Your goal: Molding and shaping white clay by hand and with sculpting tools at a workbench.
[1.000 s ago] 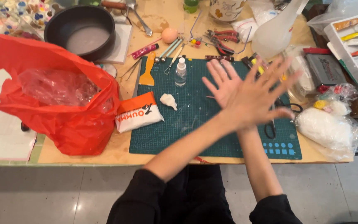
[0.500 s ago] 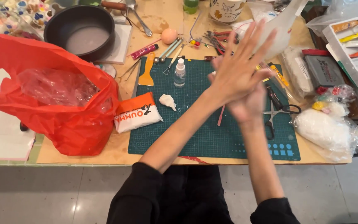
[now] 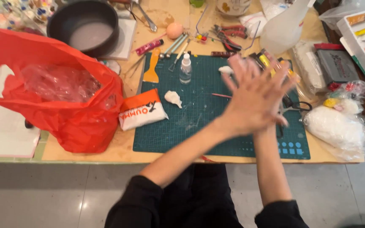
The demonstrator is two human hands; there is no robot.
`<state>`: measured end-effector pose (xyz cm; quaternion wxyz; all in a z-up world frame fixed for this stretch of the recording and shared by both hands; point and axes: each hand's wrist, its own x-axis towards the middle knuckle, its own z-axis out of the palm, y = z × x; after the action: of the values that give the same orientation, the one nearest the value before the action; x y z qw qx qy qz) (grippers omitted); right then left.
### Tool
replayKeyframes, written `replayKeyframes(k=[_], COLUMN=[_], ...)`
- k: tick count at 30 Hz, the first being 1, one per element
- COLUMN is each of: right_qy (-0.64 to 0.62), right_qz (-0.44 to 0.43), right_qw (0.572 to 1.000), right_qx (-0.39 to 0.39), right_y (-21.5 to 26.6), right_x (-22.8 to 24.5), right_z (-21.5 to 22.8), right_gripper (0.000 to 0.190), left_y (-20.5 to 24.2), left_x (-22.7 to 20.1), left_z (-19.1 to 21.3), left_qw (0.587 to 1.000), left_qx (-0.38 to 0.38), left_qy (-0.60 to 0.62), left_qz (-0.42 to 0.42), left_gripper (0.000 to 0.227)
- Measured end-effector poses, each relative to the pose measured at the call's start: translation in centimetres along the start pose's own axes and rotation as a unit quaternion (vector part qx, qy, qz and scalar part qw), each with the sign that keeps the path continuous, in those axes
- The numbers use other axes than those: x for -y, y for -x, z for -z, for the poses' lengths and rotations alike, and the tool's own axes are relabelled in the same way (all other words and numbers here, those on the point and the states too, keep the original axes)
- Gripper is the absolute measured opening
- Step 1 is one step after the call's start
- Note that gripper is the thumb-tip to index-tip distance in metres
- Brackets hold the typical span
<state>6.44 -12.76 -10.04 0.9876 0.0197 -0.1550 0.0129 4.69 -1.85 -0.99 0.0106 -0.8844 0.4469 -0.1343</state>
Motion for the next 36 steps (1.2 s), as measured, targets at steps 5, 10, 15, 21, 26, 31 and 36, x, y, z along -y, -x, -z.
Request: replayKeyframes(k=[5,10,15,21,26,31,36], right_qy=[0.145,-0.021,0.065,0.410,0.176,0.079,0.050], right_qz=[-0.100,-0.011,-0.119,-0.002,-0.104,-0.058,-0.050], right_qw=[0.984,0.999,0.988,0.906,0.978,0.994,0.996], right_qx=[-0.014,-0.044,-0.071,0.107,-0.047,-0.047,-0.051], right_y=[1.1,0.4,0.9,1.2,0.3,2.2,-0.4], right_x=[-1.0,1.9,-2.0,1.5,-0.5,-1.2,3.1], right_z=[0.6,-3.5,0.1,-1.0,2.9,-5.0,3.1], right_gripper=[0.100,0.110,0.098,0.097,0.096,0.107,0.105], left_y=[-2.7,-1.8,-1.7,-1.6,0.0,-2.3,1.5], left_x=[0.6,-0.4,-0.5,-0.8,-1.4,1.2,-0.8], left_z=[1.3,-1.1,5.0,-2.2,4.3,0.3,4.8], left_qw=[0.998,0.994,0.999,0.995,0.998,0.989,0.996], left_qx=[-0.047,-0.080,-0.027,-0.071,-0.016,-0.076,0.062], left_qy=[0.047,-0.043,0.024,-0.018,0.043,0.105,0.044], left_qz=[0.005,0.061,-0.037,0.062,-0.041,0.073,-0.048], left_gripper=[0.098,0.084,0.098,0.079,0.100,0.107,0.108])
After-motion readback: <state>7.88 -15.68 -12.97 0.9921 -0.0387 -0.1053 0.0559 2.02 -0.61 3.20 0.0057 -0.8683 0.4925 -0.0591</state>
